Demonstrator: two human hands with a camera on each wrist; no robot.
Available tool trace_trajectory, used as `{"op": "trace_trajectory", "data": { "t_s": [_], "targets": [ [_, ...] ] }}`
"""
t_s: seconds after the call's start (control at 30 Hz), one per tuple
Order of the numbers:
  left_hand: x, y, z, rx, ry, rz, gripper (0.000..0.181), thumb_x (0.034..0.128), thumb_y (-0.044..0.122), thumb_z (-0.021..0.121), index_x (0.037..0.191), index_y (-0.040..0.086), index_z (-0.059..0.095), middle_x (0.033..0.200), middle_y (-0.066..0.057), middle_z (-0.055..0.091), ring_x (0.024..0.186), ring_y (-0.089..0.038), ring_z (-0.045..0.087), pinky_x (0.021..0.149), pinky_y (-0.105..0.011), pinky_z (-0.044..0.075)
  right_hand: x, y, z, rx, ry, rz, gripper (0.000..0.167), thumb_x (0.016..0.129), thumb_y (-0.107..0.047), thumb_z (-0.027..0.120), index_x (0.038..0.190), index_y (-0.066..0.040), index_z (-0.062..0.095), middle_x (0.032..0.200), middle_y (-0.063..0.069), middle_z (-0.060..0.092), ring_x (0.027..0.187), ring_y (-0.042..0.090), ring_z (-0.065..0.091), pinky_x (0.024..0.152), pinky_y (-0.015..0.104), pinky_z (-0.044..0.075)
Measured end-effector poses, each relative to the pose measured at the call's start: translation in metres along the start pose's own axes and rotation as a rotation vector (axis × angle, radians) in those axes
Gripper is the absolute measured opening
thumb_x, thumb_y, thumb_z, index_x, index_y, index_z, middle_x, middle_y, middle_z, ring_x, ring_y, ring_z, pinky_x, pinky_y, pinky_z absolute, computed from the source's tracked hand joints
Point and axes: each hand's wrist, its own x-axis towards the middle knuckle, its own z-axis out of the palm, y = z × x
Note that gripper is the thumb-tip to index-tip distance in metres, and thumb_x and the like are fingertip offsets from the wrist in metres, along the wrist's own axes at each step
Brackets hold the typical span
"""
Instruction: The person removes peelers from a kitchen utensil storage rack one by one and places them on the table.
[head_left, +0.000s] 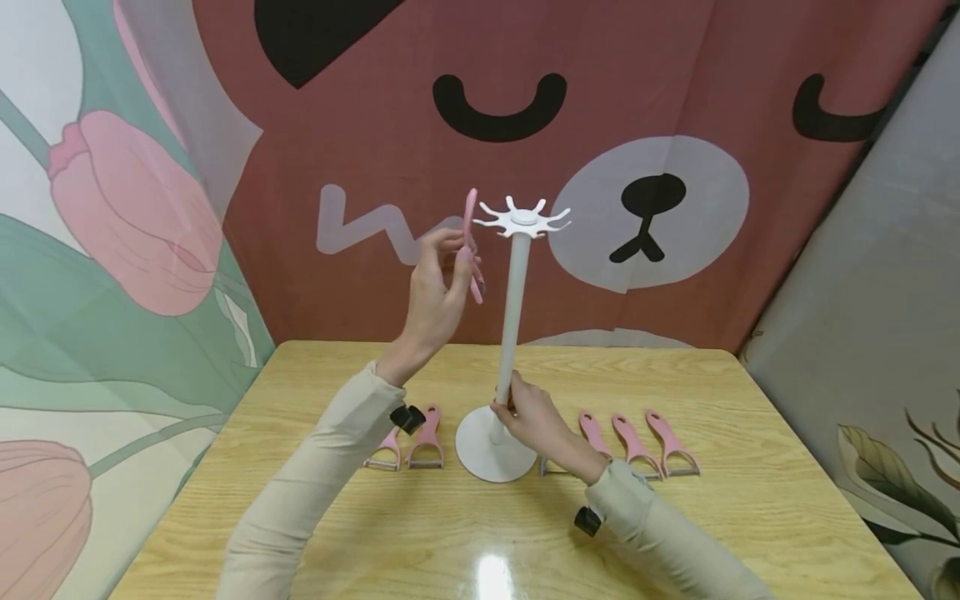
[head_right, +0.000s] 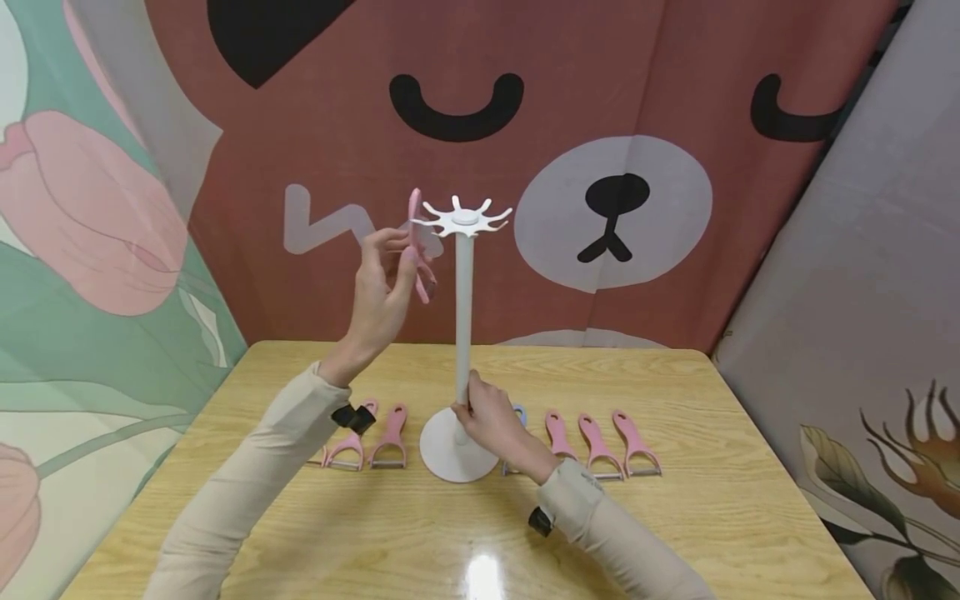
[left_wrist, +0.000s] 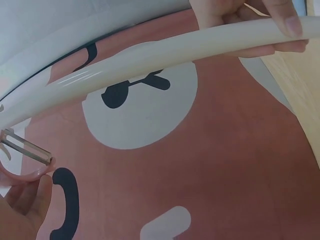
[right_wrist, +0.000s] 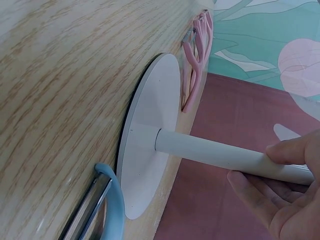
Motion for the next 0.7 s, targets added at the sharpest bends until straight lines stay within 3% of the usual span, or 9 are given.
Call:
{"op": "trace_trajectory", "data": {
  "t_s": [0.17,0.4,0.7],
  "targets": [
    [-0.002,0.002,-0.003,0.026,0.026,-0.016,0.023,0.1012,-0.008,0.046,0.123,-0.011,0.040,0.100,-0.027,0.058,0.070,-0.038,0.062,0.061,-0.033,0.055,0.000,0.000,0.000,0.000,0.001,0.001,0.021,0.092,-0.006,0.071,0.102,-0.001,0.054,0.080,0.006,0.062,0.070,0.019,0.067,0.055,0.021,0.051],
    [-0.005,0.028,-0.009,0.054,0.041,-0.037,0.018,0.0984,-0.014,0.046,0.116,-0.017,0.041,0.096,-0.032,0.057,0.073,-0.043,0.061,0.069,-0.028,0.055,0.000,0.002,0.000,-0.010,-0.008,0.001,0.021,0.093,-0.008,0.071,0.102,0.000,0.053,0.081,0.006,0.062,0.070,0.018,0.066,0.054,0.020,0.051],
    [-0.017,0.021,-0.016,0.099,0.040,-0.065,0.020,0.0965,-0.014,0.051,0.114,-0.019,0.044,0.098,-0.033,0.060,0.084,-0.044,0.063,0.073,-0.050,0.056,-0.001,-0.001,0.000,-0.005,-0.002,0.004,0.020,0.092,-0.007,0.071,0.101,-0.001,0.053,0.080,0.006,0.062,0.068,0.019,0.066,0.053,0.020,0.050]
  ]
}}
